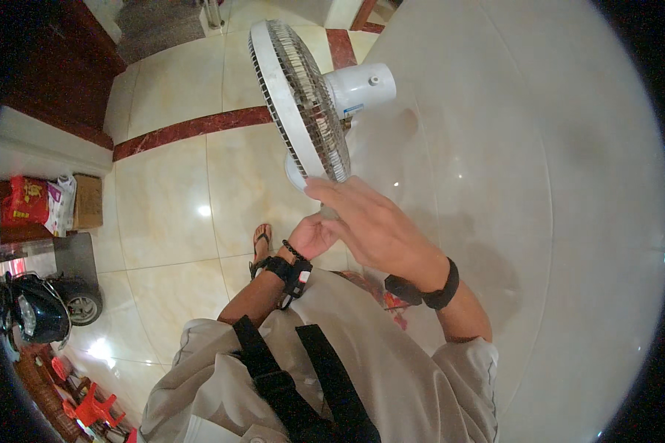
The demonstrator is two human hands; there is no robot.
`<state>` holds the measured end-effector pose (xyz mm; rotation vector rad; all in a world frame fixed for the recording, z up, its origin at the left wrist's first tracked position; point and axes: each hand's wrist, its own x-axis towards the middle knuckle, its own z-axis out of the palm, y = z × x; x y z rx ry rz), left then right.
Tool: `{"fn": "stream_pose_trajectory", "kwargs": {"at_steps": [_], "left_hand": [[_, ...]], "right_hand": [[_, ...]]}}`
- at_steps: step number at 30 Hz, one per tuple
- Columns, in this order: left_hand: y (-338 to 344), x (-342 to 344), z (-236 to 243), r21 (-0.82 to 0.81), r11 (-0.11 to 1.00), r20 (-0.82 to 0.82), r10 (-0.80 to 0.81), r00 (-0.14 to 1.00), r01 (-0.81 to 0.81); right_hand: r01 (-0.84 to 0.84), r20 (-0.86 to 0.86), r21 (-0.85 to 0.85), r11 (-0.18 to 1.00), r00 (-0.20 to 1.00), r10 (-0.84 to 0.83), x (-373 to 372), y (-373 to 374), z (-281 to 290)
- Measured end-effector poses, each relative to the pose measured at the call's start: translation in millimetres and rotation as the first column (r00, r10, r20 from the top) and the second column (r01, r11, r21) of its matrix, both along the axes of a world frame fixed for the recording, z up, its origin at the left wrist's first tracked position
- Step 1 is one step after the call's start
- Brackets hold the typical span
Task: The recorder uses a screwdriver to disassemble parts of a standing floor fan, moves it to the patio, and continues working on it.
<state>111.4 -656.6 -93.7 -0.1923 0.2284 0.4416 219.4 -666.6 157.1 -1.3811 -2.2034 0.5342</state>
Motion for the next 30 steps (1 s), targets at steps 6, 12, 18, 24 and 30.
{"fn": "stream_pose_trajectory", "kwargs": {"at_steps": [6,12,18,24,30], "left_hand": [[-3.0,-2.1,-1.7,0.029,0.999,0.020,0.045,0.999,-0.046],[-5.8,-4.8,-12.7,0.040,0.999,0.017,-0.003,1.000,0.002],[-6.3,-3.3,-12.9,0.004,1.000,0.013,0.000,1.000,0.000],[-7.7,-6.7,-8.7,0.071,0.997,0.007,0.007,1.000,-0.008],[-9.9,-6.8,-17.1,0.055,0.998,0.046,-0.026,0.999,0.024]], "right_hand": [[0.116,0.139,0.112,0.987,0.981,-0.131,3.8,-10.9,0.5],[0.118,0.052,0.147,0.982,0.991,-0.127,4.2,-9.2,-7.2],[-0.031,-0.013,0.165,0.986,0.999,0.033,12.9,-8.9,-6.3],[0.123,-0.018,0.207,0.971,0.992,-0.122,8.8,-17.3,-21.5],[0.109,-0.162,0.160,0.981,0.983,-0.083,-6.3,-11.6,-15.5]]}}
